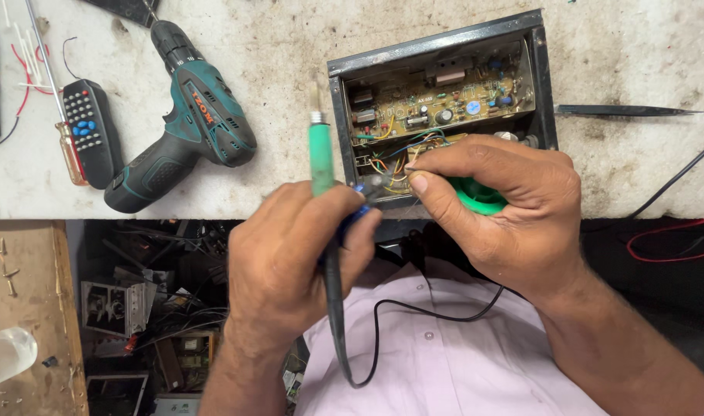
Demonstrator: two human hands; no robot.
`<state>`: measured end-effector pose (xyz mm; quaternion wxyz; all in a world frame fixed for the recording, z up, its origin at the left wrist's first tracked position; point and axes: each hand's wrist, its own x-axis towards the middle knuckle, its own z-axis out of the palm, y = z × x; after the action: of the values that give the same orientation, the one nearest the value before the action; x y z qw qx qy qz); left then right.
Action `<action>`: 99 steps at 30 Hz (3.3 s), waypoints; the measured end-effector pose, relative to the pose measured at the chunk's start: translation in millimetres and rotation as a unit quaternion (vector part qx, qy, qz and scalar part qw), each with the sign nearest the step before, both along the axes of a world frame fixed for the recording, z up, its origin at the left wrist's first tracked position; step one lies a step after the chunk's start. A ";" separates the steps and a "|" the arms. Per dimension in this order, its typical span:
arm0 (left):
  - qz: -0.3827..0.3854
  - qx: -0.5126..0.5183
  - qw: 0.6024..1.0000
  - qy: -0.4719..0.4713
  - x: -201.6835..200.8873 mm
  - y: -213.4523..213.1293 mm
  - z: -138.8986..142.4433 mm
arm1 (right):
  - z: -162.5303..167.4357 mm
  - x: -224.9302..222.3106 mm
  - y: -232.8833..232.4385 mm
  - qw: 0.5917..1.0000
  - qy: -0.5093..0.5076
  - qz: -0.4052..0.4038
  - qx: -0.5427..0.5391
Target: The person solders wires and components on a circuit board inside an open metal enclosure using a soldering iron and solder wire, repositioning the box and feeding solder as they work on different joints. They then flip the enclosure, probe the board with a multimeter, and adjust the meter's settings while testing.
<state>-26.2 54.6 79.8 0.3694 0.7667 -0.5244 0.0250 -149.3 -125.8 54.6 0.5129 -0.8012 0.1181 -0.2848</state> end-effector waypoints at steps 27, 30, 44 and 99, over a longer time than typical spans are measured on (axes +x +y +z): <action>0.164 -0.011 0.968 -0.188 199.9 -130.4 -80.3 | 6.8 -6.3 -13.0 0.996 -0.023 0.033 0.074; 0.162 -0.030 0.963 -0.214 197.6 -135.6 -76.6 | 6.9 -8.9 -15.3 0.999 -0.029 0.037 0.027; 0.084 -0.070 0.985 -0.132 181.3 -134.6 -54.3 | 12.2 -14.5 -12.8 0.997 -0.038 -0.023 0.061; 0.176 -0.081 0.973 -0.127 68.3 -44.8 -12.8 | 10.0 -1.5 5.3 0.987 -0.035 -0.112 0.106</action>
<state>42.1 9.9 67.0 0.3503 0.8053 -0.4197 0.2292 -150.8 -120.4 64.6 0.5632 -0.7137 0.2185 -0.3545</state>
